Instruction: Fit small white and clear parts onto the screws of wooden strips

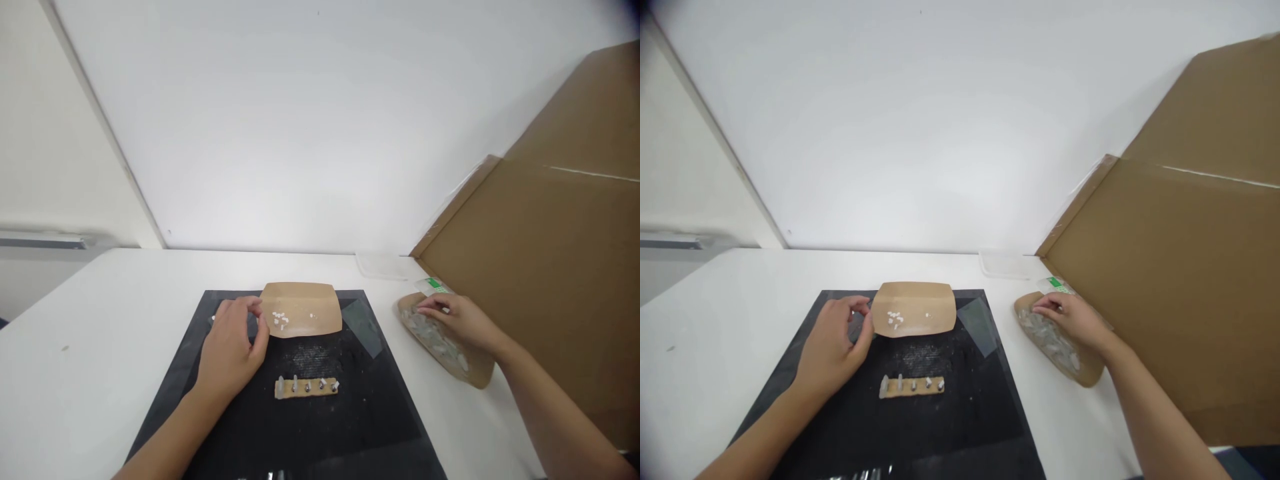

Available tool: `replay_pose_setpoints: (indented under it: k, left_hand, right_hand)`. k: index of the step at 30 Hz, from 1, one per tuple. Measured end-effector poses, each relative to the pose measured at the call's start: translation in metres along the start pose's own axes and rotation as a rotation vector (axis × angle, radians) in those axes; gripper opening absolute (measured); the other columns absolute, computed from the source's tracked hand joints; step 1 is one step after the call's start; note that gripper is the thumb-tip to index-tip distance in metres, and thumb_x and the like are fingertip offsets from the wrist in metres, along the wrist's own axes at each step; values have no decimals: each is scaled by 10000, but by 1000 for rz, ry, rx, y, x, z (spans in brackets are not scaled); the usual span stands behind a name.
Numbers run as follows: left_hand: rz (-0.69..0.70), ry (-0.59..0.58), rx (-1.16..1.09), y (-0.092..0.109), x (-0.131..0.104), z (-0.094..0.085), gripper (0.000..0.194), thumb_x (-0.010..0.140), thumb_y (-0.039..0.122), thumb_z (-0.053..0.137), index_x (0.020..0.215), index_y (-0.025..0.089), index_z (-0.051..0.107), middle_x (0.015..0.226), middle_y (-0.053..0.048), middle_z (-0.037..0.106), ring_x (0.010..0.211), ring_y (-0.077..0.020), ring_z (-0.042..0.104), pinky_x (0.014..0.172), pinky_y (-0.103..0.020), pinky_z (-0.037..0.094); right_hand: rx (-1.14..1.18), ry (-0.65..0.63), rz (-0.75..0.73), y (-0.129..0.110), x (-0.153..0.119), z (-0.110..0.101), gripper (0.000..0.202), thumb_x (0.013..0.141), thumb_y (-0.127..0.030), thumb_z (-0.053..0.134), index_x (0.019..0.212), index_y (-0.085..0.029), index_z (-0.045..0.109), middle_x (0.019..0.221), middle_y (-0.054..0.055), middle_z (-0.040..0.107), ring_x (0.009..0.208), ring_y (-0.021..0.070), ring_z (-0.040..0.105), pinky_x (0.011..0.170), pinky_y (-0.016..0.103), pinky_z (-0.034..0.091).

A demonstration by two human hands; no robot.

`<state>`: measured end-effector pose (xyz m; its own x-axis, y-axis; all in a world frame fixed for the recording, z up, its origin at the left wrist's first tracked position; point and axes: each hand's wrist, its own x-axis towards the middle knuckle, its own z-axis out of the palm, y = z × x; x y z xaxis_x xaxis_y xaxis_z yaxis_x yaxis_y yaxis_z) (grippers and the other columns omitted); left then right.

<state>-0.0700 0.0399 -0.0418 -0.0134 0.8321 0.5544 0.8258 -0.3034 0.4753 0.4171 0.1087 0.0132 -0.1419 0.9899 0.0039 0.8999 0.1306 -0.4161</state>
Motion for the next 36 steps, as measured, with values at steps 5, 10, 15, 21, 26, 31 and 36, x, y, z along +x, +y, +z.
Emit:
replay_pose_setpoints:
  k: [5,10,15,21,26,31,36]
  left_hand:
    - [-2,6,-6,2,-1,1,138,999,303,525,1102,215,552,1077,-105,704,1037,-314,635,900,-462,537]
    - [-3,-7,-12,3,-2,2,156,1006,312,520,1117,212,562,1088,-103,705,1041,-311,641,900,-452,546]
    - [-10,-27,-12,4,-2,1,157,1010,316,516,1124,217,554,1052,-86,701,1045,-311,633,889,-445,545]
    - [-4,-44,-18,4,-2,2,152,1002,307,526,1122,217,548,1038,-75,696,1027,-303,617,874,-442,544]
    - [10,-51,-23,3,-4,4,113,1003,302,532,1084,225,543,1070,-81,690,1053,-301,610,881,-439,541]
    - [25,-49,-31,4,-5,4,110,995,290,541,1083,224,543,1081,-87,681,1062,-301,610,894,-451,538]
    - [35,-55,-31,6,-6,4,110,991,260,545,1094,223,541,1086,-81,681,1071,-300,603,894,-453,535]
  right_hand:
    - [-39,-17,3,9,1,1,413,900,-611,609,1006,-268,813,1094,81,811,999,324,736,908,459,562]
    - [-67,-4,41,19,-2,6,385,895,-586,613,985,-270,813,1054,76,819,935,321,752,825,442,590]
    - [-88,14,47,17,-4,4,397,899,-623,617,890,-265,788,959,74,813,850,311,737,754,430,572]
    - [-82,20,40,18,-2,-1,402,902,-624,612,913,-258,777,991,73,808,906,309,730,804,428,552]
    - [-50,16,118,29,-1,3,368,900,-574,603,893,-253,783,776,58,785,711,287,730,695,417,557]
    - [19,46,146,29,0,9,341,851,-511,647,989,-237,797,981,97,825,883,326,773,770,429,597]
    - [58,39,151,17,-3,11,323,868,-437,620,1018,-214,798,1117,111,815,988,308,768,858,390,595]
